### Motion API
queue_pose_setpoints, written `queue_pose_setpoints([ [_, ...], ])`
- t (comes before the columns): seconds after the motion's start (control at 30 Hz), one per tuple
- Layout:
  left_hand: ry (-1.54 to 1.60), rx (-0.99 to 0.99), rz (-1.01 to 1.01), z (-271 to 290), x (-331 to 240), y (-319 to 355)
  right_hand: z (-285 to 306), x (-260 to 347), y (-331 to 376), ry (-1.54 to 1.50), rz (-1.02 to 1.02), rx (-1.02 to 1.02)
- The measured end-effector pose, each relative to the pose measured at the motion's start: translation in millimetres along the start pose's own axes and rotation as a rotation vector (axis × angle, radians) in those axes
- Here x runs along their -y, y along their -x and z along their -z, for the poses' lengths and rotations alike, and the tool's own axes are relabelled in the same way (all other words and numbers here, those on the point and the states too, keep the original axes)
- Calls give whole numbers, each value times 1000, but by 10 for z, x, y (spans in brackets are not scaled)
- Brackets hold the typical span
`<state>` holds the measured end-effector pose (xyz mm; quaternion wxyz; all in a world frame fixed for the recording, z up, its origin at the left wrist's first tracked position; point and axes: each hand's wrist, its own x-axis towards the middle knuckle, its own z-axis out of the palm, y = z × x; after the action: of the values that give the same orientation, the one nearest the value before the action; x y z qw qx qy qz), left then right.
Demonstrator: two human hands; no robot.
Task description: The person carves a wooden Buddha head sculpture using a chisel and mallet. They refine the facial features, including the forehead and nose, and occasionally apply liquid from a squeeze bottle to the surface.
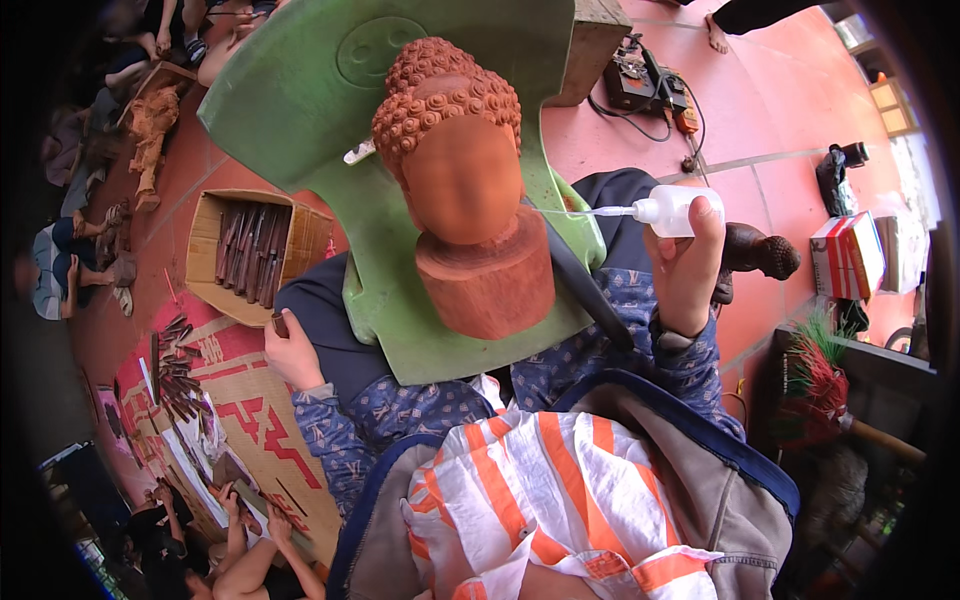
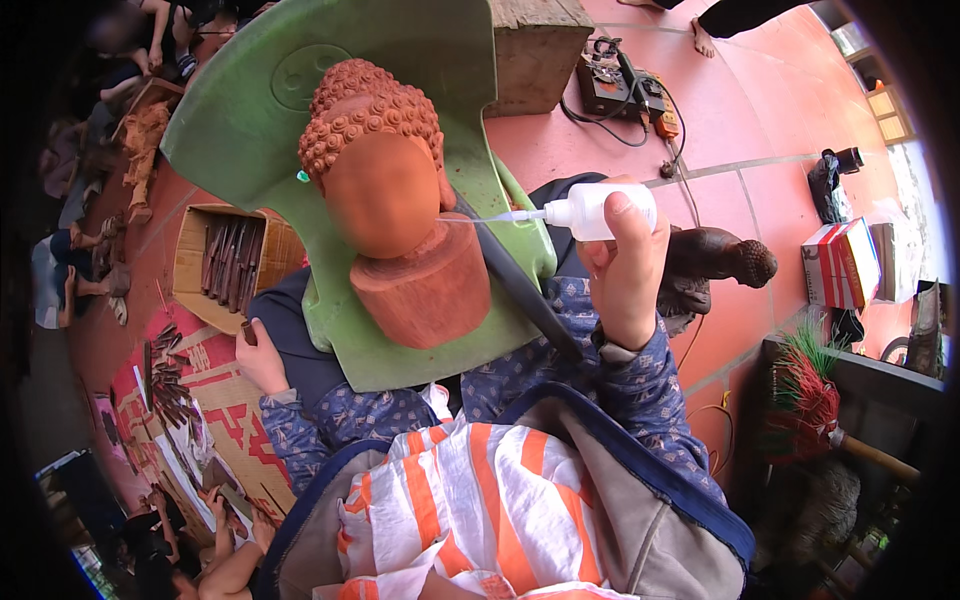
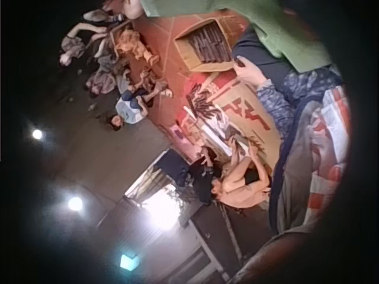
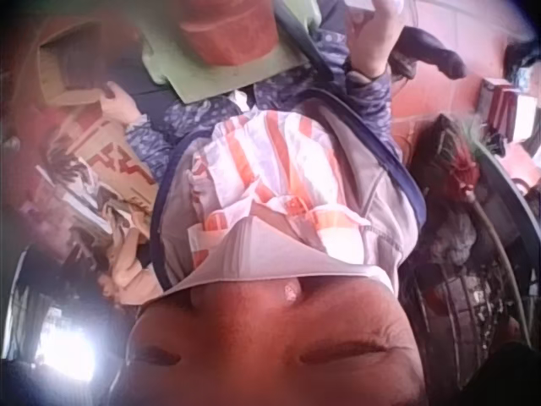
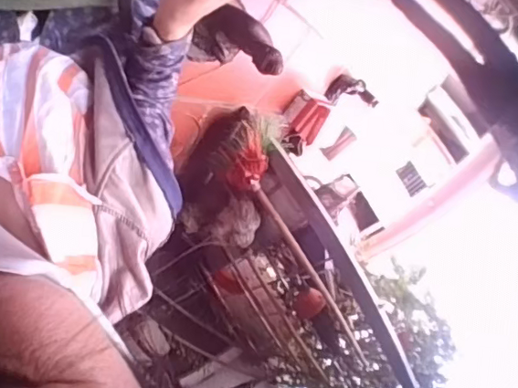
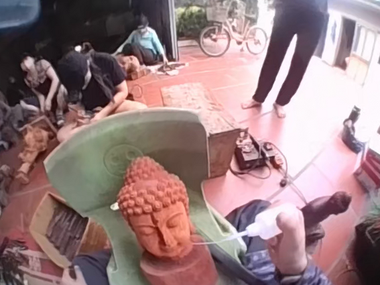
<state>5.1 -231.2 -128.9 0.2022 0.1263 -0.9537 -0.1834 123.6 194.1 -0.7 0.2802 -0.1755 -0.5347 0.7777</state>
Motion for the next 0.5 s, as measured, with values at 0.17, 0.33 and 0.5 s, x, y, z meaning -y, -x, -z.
queue_pose_setpoints([
  [0.17, -25, 75, 48, 55, -65, -18, -107, 61, -72, 1, 14, 65],
  [0.33, -22, -6, -21, 18, -27, -9, -231, 140, -146, 25, 28, 98],
  [0.5, -7, 16, -17, 15, -25, -9, -472, 248, -190, 17, 129, 149],
])
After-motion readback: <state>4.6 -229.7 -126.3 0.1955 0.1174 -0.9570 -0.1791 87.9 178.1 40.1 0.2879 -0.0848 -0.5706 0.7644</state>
